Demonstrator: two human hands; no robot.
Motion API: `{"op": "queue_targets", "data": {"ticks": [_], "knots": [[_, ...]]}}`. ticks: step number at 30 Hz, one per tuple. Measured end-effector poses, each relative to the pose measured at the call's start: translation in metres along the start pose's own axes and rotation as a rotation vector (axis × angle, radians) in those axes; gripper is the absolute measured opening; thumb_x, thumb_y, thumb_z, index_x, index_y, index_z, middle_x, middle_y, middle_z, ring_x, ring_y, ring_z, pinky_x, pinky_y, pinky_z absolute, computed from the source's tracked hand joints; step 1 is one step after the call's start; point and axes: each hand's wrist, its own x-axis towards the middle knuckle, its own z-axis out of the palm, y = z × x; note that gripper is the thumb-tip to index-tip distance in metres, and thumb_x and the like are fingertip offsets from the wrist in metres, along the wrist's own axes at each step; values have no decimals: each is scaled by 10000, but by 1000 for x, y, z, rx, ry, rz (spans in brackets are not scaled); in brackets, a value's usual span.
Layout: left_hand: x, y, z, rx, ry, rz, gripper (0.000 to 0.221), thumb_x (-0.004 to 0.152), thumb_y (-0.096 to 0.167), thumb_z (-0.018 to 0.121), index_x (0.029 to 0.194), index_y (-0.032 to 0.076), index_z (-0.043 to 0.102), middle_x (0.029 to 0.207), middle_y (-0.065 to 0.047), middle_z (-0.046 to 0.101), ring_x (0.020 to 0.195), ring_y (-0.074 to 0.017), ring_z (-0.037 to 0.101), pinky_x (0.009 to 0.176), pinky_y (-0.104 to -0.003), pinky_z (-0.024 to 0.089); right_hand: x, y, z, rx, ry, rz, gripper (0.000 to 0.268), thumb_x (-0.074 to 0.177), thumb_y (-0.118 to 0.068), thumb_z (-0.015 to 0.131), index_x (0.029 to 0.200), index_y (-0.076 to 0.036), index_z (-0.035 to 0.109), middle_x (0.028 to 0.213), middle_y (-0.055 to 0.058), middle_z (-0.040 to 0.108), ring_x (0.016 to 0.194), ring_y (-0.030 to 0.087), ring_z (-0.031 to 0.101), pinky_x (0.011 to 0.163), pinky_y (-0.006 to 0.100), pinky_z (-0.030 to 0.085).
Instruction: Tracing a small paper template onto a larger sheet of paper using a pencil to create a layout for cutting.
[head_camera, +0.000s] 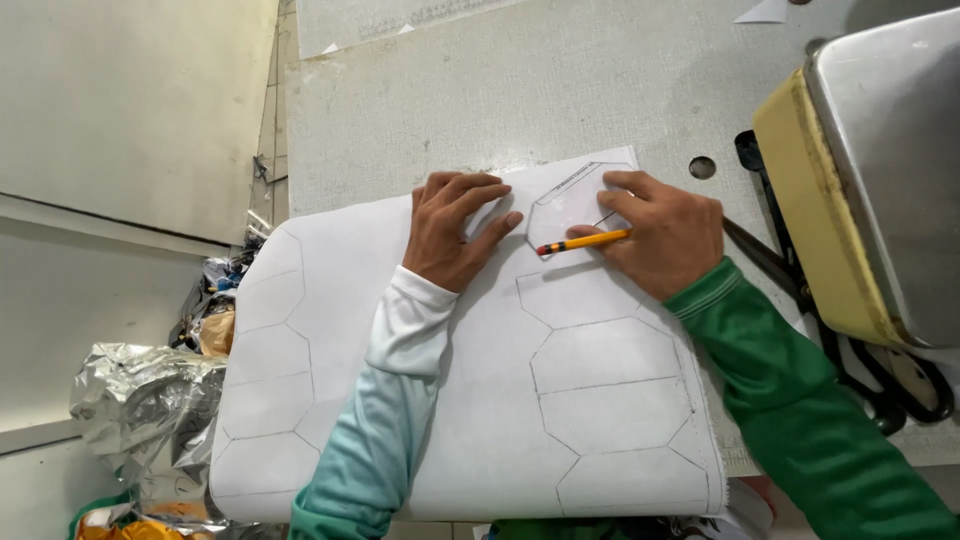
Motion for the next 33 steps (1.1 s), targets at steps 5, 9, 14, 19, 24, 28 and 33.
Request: {"op": "queue_targets", "data": {"ticks": [5, 9, 14, 19, 24, 28, 33], "knots": [[-4, -5, 1, 27, -41, 88, 453, 859, 501, 800, 1189, 194, 757, 1305, -113, 685, 1234, -332, 551, 1035, -474, 379, -4, -5, 4, -53, 12, -18, 229, 973, -428, 746, 949, -200, 738, 957, -7, 700, 720, 260, 720, 610, 383, 587], [-7, -13, 2, 32, -143, 86, 299, 918, 472, 733, 1156, 301, 791, 1407, -46, 648, 1327, -318, 475, 1071, -468, 299, -7, 24, -13, 71, 18, -16, 131, 980, -216, 829, 1086, -142, 809, 1031, 35, 725, 671, 204, 670, 559, 308, 550], [-6, -8, 3, 117, -164, 173, 233, 999, 417, 645, 1171, 336, 781, 1453, 7, 614, 1357, -326, 444, 1082, -465, 250, -11, 45, -18, 223, -22, 29, 226, 913, -27, 869, 1129, -80, 830, 1023, 79, 709, 683, 204, 613, 523, 310, 476], [-7, -2, 6, 165, -121, 188, 218, 1011, 386, 641, 1171, 325, 775, 1440, -18, 616, 1343, -333, 470, 1058, -467, 265, -10, 49, -16, 231, -147, 58, 333, 856, -252, 897, 1170, -170, 823, 1021, 43, 666, 595, 164, 547, 514, 302, 473], [-5, -2, 5, 139, -118, 163, 209, 973, 407, 684, 1138, 328, 786, 1432, -13, 625, 1332, -315, 464, 1042, -472, 275, -7, 45, -23, 264, -203, 70, 363, 830, -261, 895, 1173, -179, 812, 1039, 52, 646, 595, 168, 546, 529, 304, 492], [-5, -2, 5, 139, -124, 172, 221, 963, 429, 693, 1134, 325, 788, 1437, -13, 614, 1344, -313, 457, 1039, -475, 267, -6, 43, -28, 281, -254, 70, 350, 834, -256, 874, 1173, -203, 807, 1076, 44, 630, 604, 157, 551, 552, 306, 507], [-5, 0, 1, 159, -154, 164, 343, 874, 520, 763, 1170, 345, 773, 1466, -10, 596, 1356, -316, 456, 1052, -484, 278, -7, 46, -28, 308, -275, 61, 330, 846, -231, 859, 1171, -230, 803, 1079, 53, 622, 635, 158, 567, 558, 305, 509]]}}
